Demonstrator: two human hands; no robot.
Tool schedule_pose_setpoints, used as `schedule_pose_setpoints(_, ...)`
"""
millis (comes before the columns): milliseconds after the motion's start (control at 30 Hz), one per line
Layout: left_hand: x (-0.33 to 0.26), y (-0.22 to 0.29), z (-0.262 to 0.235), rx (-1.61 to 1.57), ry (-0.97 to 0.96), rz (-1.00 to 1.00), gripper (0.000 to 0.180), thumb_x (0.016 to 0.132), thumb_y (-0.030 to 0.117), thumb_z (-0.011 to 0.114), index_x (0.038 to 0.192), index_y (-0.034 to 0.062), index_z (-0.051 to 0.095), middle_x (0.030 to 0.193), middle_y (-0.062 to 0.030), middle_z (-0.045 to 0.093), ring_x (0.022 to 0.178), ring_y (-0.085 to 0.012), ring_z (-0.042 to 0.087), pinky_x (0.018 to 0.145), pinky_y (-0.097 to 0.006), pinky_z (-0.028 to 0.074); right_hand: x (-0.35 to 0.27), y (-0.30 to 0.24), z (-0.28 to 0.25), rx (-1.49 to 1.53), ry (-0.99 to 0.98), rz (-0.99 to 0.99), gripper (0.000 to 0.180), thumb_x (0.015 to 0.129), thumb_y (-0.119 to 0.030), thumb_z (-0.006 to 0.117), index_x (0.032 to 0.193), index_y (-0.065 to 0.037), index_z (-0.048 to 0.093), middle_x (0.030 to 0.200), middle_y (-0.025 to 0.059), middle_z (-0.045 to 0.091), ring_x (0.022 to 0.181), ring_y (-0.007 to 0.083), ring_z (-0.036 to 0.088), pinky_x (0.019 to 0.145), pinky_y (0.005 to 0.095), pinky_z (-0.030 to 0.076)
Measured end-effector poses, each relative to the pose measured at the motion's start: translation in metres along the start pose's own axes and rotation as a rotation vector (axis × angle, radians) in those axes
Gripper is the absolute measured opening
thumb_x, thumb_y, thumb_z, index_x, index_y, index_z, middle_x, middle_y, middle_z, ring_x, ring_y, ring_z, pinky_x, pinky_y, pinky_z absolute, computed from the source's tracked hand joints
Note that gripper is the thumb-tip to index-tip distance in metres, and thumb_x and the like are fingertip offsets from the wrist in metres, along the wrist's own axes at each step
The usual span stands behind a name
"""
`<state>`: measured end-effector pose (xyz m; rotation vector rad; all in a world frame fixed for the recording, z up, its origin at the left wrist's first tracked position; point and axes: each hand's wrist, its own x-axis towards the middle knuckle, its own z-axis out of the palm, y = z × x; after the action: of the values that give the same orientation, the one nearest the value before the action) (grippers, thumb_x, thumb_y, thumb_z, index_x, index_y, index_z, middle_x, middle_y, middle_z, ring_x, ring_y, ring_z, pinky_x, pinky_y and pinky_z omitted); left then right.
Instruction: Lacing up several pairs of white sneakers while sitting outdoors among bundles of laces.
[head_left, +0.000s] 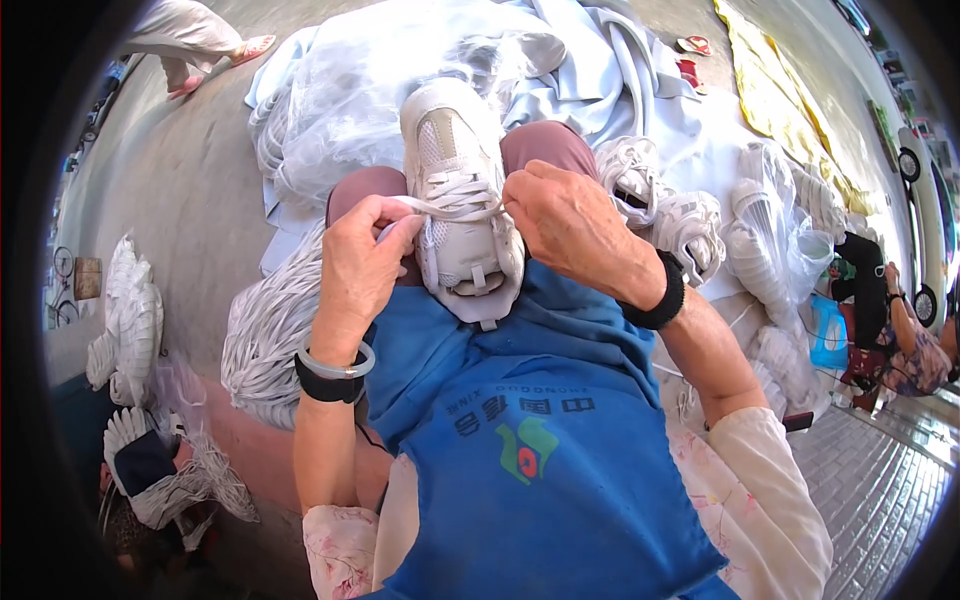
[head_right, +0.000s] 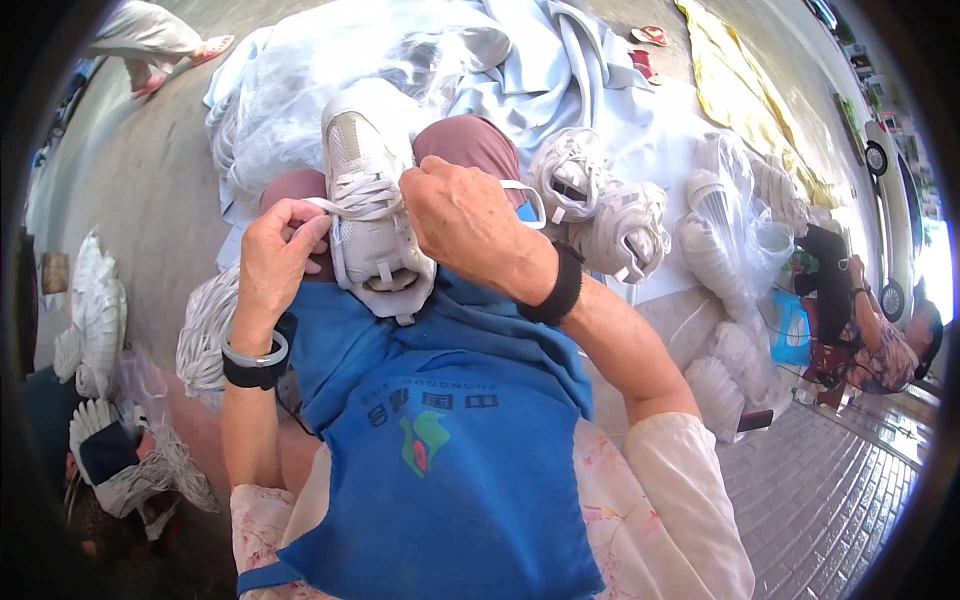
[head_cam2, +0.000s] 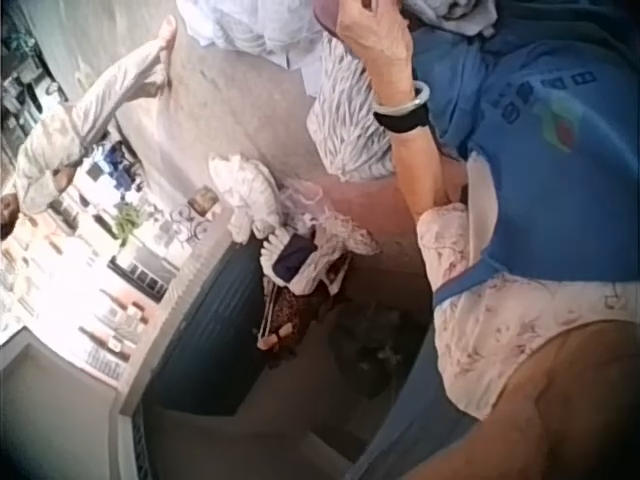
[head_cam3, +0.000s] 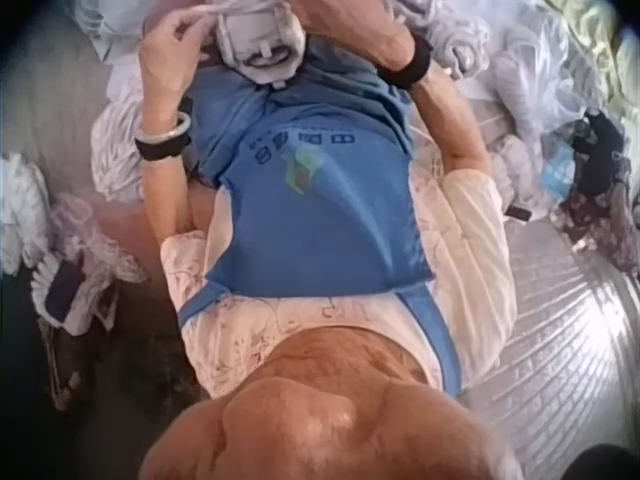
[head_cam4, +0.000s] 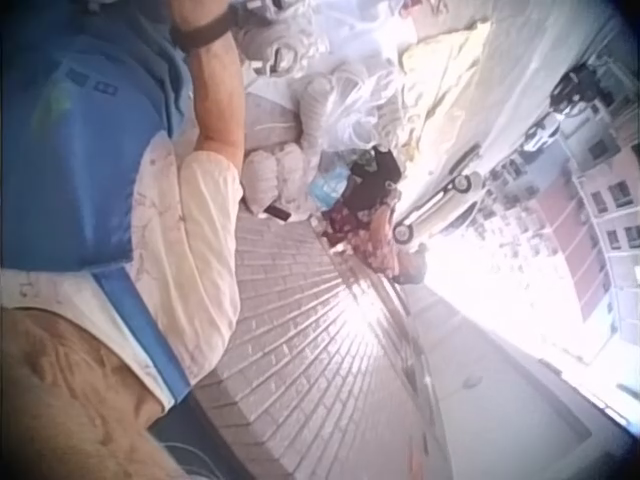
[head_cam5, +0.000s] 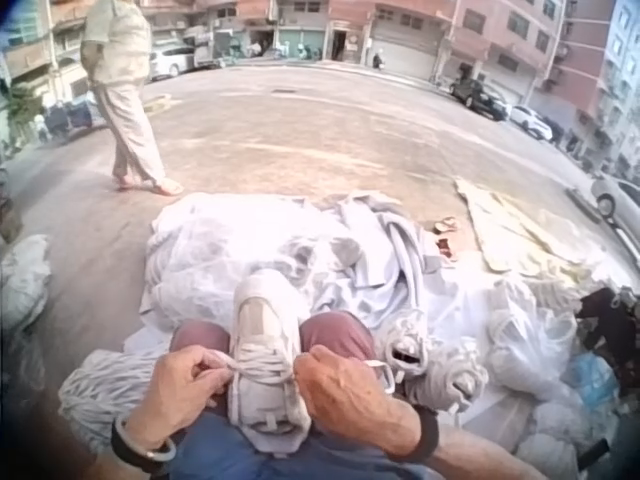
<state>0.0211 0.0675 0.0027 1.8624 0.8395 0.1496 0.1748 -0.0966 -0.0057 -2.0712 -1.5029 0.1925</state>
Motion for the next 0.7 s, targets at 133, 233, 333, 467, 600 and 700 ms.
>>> schedule_pose_setpoints(133, -0.002, -0.001, 0.0, 0.0, -0.01, -0.03, 0.013, 0.089, 0.015, 0.064, 0.09, 0.0015, 0.064, 0.077, -0.0023, 0.064, 0.066, -0.0076, 0.06, 0.052, -0.02, 0.05, 0.001, 0.009, -0.003, 0.222, -0.033, 0.075, 0.015, 0.084, -0.008, 0.053, 0.082, 0.003, 0.062, 0.076, 0.0175, 0.06, 0.074, 0.0341, 0.06, 0.066, 0.0407, 0.046)
schedule_pose_setpoints(233, -0.003, -0.009, 0.003, 0.044, 0.015, -0.007, 0.014, 0.089, 0.015, 0.065, 0.093, 0.0009, 0.064, 0.074, -0.0016, 0.063, 0.064, -0.0081, 0.06, 0.052, -0.022, 0.051, 0.0, 0.006, -0.004, 0.267, -0.054, 0.145, 0.016, 0.084, -0.009, 0.052, 0.084, 0.004, 0.063, 0.078, 0.018, 0.061, 0.075, 0.034, 0.061, 0.068, 0.0393, 0.047)
schedule_pose_setpoints(333, -0.007, -0.017, 0.005, 0.135, 0.103, 0.193, 0.019, 0.087, 0.014, 0.067, 0.098, -0.0005, 0.064, 0.08, -0.0045, 0.064, 0.067, -0.0114, 0.061, 0.058, -0.024, 0.052, 0.0, 0.005, -0.003, 0.255, -0.033, 0.136, 0.017, 0.084, -0.009, 0.053, 0.084, 0.004, 0.063, 0.078, 0.0182, 0.062, 0.074, 0.0342, 0.061, 0.068, 0.0396, 0.047)
schedule_pose_setpoints(467, -0.02, -0.013, 0.012, 0.376, 0.297, 0.494, 0.028, 0.08, 0.011, 0.071, 0.104, 0.0004, 0.062, 0.098, -0.011, 0.06, 0.086, -0.0241, 0.06, 0.076, -0.034, 0.049, -0.002, 0.006, -0.002, 0.232, -0.01, 0.149, 0.016, 0.084, -0.01, 0.054, 0.084, 0.004, 0.063, 0.079, 0.0182, 0.062, 0.075, 0.0343, 0.06, 0.068, 0.0398, 0.047)
schedule_pose_setpoints(600, -0.036, -0.007, 0.021, 0.572, 0.342, 0.535, 0.036, 0.075, 0.013, 0.074, 0.107, 0.0005, 0.062, 0.104, -0.012, 0.057, 0.098, -0.0304, 0.053, 0.085, -0.04, 0.043, 0.0, 0.007, 0.0, 0.144, 0.048, 0.016, 0.014, 0.082, -0.007, 0.054, 0.073, 0.003, 0.058, 0.071, 0.0197, 0.058, 0.067, 0.0359, 0.059, 0.062, 0.0441, 0.047)
schedule_pose_setpoints(700, -0.037, -0.007, 0.024, 0.643, 0.342, 0.496, 0.036, 0.077, 0.013, 0.072, 0.108, -0.0023, 0.061, 0.105, -0.0138, 0.056, 0.099, -0.0316, 0.054, 0.084, -0.041, 0.044, 0.001, 0.004, -0.002, 0.067, 0.0, 0.001, 0.013, 0.083, -0.008, 0.055, 0.077, 0.003, 0.058, 0.074, 0.0181, 0.058, 0.07, 0.0351, 0.059, 0.063, 0.0426, 0.047)
